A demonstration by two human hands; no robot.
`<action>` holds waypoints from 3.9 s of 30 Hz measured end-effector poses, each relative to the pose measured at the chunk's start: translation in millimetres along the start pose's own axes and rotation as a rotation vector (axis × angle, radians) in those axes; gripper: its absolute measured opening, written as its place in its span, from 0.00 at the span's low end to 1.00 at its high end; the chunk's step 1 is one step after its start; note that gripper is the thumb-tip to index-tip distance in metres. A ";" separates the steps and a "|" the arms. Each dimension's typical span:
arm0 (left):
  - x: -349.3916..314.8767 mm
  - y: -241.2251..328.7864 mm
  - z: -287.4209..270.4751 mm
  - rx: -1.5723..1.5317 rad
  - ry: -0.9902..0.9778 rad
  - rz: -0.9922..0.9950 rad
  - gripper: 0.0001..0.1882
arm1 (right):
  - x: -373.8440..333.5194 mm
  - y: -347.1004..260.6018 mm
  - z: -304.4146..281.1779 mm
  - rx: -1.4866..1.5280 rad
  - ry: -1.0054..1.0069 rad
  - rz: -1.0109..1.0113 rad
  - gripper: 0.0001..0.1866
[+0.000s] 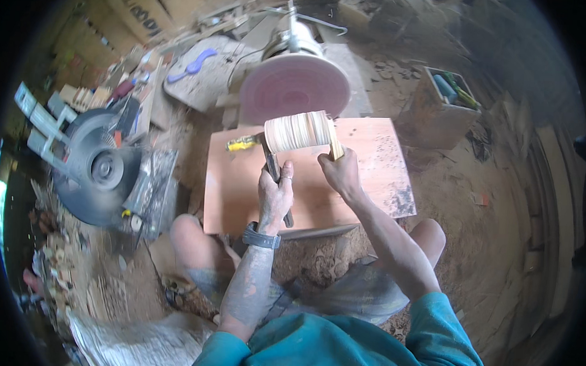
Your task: The person sits on the floor and repeatedly sands small wooden discs using a bench grinder. They hold each disc with pliers against the spinning wheel, rotate it to sand the edges, and place the finished pieces into a plastic bag. The process is repeated for multiple discs.
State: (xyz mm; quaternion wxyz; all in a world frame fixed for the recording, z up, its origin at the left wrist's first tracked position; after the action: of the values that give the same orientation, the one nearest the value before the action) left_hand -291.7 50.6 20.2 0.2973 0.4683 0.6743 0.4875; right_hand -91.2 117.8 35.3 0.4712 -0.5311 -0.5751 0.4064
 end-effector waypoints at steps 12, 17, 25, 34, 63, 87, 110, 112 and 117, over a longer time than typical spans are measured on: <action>-37.9 4.8 -93.0 0.101 0.080 0.127 0.19 | -64.3 -11.0 84.4 0.178 -0.121 0.116 0.06; -32.5 -16.4 -50.4 -0.317 -0.133 -0.072 0.12 | -55.1 5.5 59.4 0.302 -0.058 0.098 0.06; 43.5 -2.4 92.7 -0.369 -0.331 -0.173 0.20 | 55.1 42.6 -42.2 -0.178 0.123 0.066 0.14; 55.0 -25.5 113.5 -0.368 -0.224 -0.251 0.21 | 81.6 52.3 -43.8 -0.324 0.083 0.023 0.15; 51.5 -10.6 107.6 -0.150 -0.261 -0.283 0.25 | 75.4 37.7 -47.7 -0.381 0.061 0.046 0.13; 52.7 -15.7 108.6 -0.206 -0.262 -0.297 0.26 | 78.4 34.9 -45.7 -0.387 0.065 0.024 0.14; 51.7 -21.0 109.9 -0.243 -0.269 -0.324 0.27 | 75.3 33.8 -45.7 -0.344 0.054 0.076 0.14; 51.8 -21.9 109.5 -0.216 -0.262 -0.333 0.27 | 75.3 27.7 -45.6 -0.381 0.065 0.021 0.14; 52.3 -22.3 110.8 -0.241 -0.264 -0.313 0.27 | 77.2 37.4 -44.4 -0.375 0.032 0.098 0.13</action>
State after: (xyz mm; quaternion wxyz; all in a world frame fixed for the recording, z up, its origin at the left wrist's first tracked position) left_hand -224.4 138.7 -36.3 0.5087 0.3791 0.6306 0.4470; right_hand -38.9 197.0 17.6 0.3528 -0.6433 -0.6067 0.3058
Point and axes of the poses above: each hand's wrist, its own x-axis towards the middle knuckle, its own z-axis out of the palm, y = z × x, the point moved 10 cm from there along x, towards the middle knuckle, and after that the axes turned 8 degrees about x, right-handed, at the moved point
